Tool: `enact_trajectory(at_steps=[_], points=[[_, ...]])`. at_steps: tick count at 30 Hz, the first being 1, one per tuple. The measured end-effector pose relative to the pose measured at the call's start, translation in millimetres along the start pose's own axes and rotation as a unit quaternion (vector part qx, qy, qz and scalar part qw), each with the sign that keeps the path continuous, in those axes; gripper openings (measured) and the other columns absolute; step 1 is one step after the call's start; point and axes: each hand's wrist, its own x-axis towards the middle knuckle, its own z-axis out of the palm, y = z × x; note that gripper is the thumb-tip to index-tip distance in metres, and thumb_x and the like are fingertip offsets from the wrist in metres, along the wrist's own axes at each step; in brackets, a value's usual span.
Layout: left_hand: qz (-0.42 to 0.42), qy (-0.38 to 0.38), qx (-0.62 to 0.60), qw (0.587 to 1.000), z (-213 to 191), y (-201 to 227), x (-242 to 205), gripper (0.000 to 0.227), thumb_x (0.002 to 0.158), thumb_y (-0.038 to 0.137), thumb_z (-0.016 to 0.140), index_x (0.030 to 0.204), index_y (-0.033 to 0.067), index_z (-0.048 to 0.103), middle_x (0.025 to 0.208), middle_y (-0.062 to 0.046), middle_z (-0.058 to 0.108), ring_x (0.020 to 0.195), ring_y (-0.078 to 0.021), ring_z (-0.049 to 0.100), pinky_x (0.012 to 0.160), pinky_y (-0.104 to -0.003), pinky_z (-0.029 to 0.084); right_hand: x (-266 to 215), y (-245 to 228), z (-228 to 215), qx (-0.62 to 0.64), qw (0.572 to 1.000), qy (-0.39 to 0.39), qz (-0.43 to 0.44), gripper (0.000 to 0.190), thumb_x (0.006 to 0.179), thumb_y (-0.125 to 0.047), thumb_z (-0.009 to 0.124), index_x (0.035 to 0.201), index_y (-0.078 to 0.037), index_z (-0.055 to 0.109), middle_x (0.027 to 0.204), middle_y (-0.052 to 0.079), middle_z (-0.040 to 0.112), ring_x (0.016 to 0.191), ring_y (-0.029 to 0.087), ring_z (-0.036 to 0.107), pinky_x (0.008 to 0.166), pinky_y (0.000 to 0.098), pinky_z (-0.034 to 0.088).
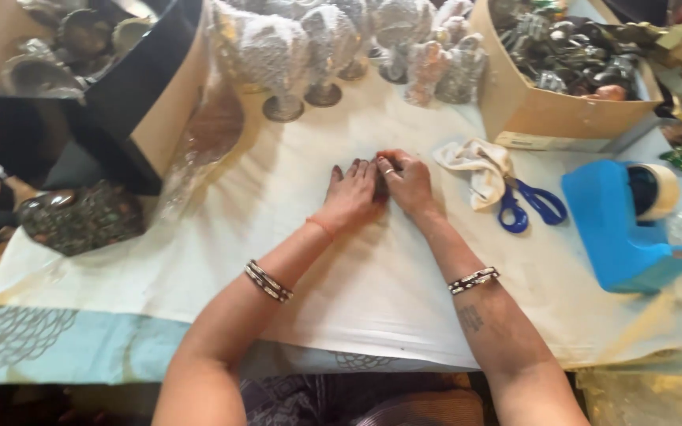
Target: The person cleans and wraps several small figurines and decorative items on a table. They use a cloth to wipe a small turtle statue and then wrap it and other items in bubble wrap.
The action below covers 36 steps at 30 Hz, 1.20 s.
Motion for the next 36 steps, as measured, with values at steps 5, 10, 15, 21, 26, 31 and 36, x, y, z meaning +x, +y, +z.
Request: enact_trajectory(at_steps=[5, 10, 15, 21, 26, 31, 36], points=[[-0.024, 0.164, -0.005, 0.986, 23, 0, 1, 0.069, 0.096, 0.042, 0.057, 0.148, -0.0017, 0.044, 0.151, -0.02, 0.049, 0.145, -0.036, 0.039, 0.116, -0.065, 0.024, -2, -12, -1, 0.014, 0.999, 0.033, 0.025, 0.023, 0.094, -0.023, 0.067, 0.109, -0.008, 0.076, 0.093, 0.013, 0.078, 0.085, 0.021, 0.077, 0.078, 0.0338, 0.058], [-0.011, 0.153, -0.007, 0.988, 19, -2, 0, 0.072, 0.093, 0.044, 0.059, 0.147, -0.0012, 0.042, 0.15, -0.019, 0.048, 0.145, -0.0348, 0.038, 0.116, -0.063, 0.022, -2, -18, -4, -0.027, 0.998, 0.031, 0.052, 0.02, 0.095, -0.025, 0.068, 0.105, -0.01, 0.077, 0.093, 0.013, 0.078, 0.084, 0.024, 0.076, 0.079, 0.0353, 0.058], [-0.006, 0.139, -0.03, 0.99, 11, -2, -5, 0.072, 0.092, 0.041, 0.061, 0.149, 0.0019, 0.041, 0.15, -0.017, 0.048, 0.145, -0.0334, 0.039, 0.117, -0.061, 0.022, -14, -43, -13, -0.136, 0.987, 0.068, 0.05, 0.017, 0.093, -0.023, 0.068, 0.101, -0.011, 0.078, 0.097, 0.012, 0.076, 0.088, 0.029, 0.072, 0.081, 0.0414, 0.056], [0.001, 0.162, -0.06, 0.985, 22, -11, -3, 0.065, 0.089, 0.025, 0.061, 0.148, 0.0068, 0.044, 0.148, -0.013, 0.051, 0.145, -0.0309, 0.04, 0.119, -0.06, 0.022, -45, -44, -21, -0.272, 0.962, 0.007, -0.022, 0.023, 0.092, -0.015, 0.062, 0.111, -0.012, 0.075, 0.122, 0.009, 0.069, 0.117, 0.031, 0.064, 0.1, 0.0434, 0.052], [0.006, 0.163, -0.076, 0.984, 15, -10, -6, 0.051, 0.092, 0.02, 0.06, 0.141, 0.0136, 0.05, 0.144, -0.01, 0.053, 0.144, -0.0308, 0.041, 0.119, -0.06, 0.022, -96, -61, -67, -0.256, 0.956, -0.09, -0.111, 0.031, 0.097, -0.021, 0.064, 0.124, -0.009, 0.069, 0.139, 0.013, 0.061, 0.13, 0.034, 0.055, 0.11, 0.0432, 0.043], [0.01, 0.16, -0.075, 0.984, 13, -8, -9, 0.048, 0.093, 0.02, 0.059, 0.14, 0.0142, 0.051, 0.143, -0.009, 0.054, 0.144, -0.0307, 0.041, 0.118, -0.061, 0.022, -154, -63, -135, -0.285, 0.943, -0.119, -0.125, 0.033, 0.094, -0.021, 0.067, 0.124, -0.009, 0.069, 0.139, 0.012, 0.062, 0.133, 0.031, 0.055, 0.112, 0.0427, 0.042], [0.011, 0.168, -0.07, 0.983, 15, -9, -8, 0.047, 0.093, 0.02, 0.059, 0.14, 0.0143, 0.052, 0.143, -0.01, 0.054, 0.143, -0.0311, 0.041, 0.118, -0.062, 0.023, -182, -55, -194, -0.318, 0.936, -0.117, -0.093, 0.033, 0.091, -0.022, 0.068, 0.122, -0.01, 0.071, 0.137, 0.01, 0.064, 0.129, 0.029, 0.058, 0.108, 0.0418, 0.045]])
